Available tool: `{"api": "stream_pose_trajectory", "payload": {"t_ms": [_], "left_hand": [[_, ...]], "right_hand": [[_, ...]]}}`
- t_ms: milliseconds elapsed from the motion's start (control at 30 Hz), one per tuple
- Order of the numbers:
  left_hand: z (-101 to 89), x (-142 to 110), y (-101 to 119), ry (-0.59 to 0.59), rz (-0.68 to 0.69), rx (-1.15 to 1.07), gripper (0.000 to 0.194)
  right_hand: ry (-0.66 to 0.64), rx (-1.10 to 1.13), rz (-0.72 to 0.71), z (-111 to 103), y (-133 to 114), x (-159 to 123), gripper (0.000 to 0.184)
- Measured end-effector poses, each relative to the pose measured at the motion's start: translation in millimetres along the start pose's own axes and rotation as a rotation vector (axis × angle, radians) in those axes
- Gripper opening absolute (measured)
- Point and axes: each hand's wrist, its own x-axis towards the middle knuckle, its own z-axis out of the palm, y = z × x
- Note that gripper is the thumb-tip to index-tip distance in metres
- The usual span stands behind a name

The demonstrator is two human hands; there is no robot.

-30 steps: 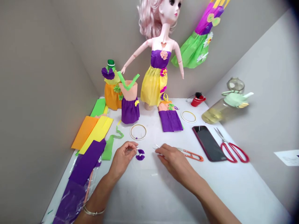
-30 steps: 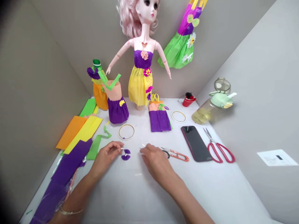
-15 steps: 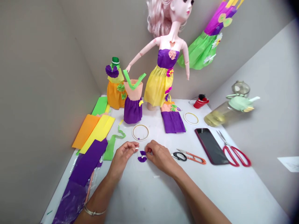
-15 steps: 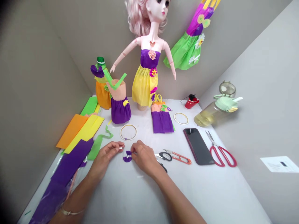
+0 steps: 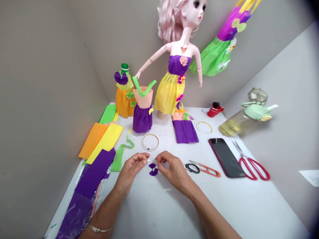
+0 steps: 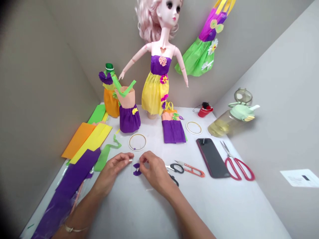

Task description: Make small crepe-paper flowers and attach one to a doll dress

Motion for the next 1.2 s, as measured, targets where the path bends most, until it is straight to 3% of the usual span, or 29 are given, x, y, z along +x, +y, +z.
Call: {"api": "stream_pose_trajectory", "payload": {"t_ms": [233,433,600,767,1000,1200], "left_hand": [[2.0,-1.9,3.7,-0.001,-0.055,-0.179,0.014],[0.9,-1.3,2.5,0.031,-0.062,-0.346,0.011],[4.5,-2.5,0.2,0.008,-0.066,-0.331,0.013],[4.8,-3.7,-0.9,-0.056,-0.046,-0.330,0.015],[5.6,-3.8,0.3,-0.030,-0.076,-0.335,0.014],[4.2,-3.9,0.5,0.005,-0.052,-0.324,0.014]], "right_hand": [[-0.107,-0.082,-0.011,-0.6,9.6,-2.6,0.018],[-0.070,-0.215,0.022,-1.9,3.7,-18.1,0.013],[-0.108,-0.309,0.009,5.2,8.5,-27.8,0.021],[-0.129,-0.380,0.025,10.6,9.9,-20.1,0.019],[-0.165,-0.449,0.025,10.0,5.9,-13.7,0.016],[-0.090,-0.273,0.032,9.2,7.1,-14.4,0.016]]}}
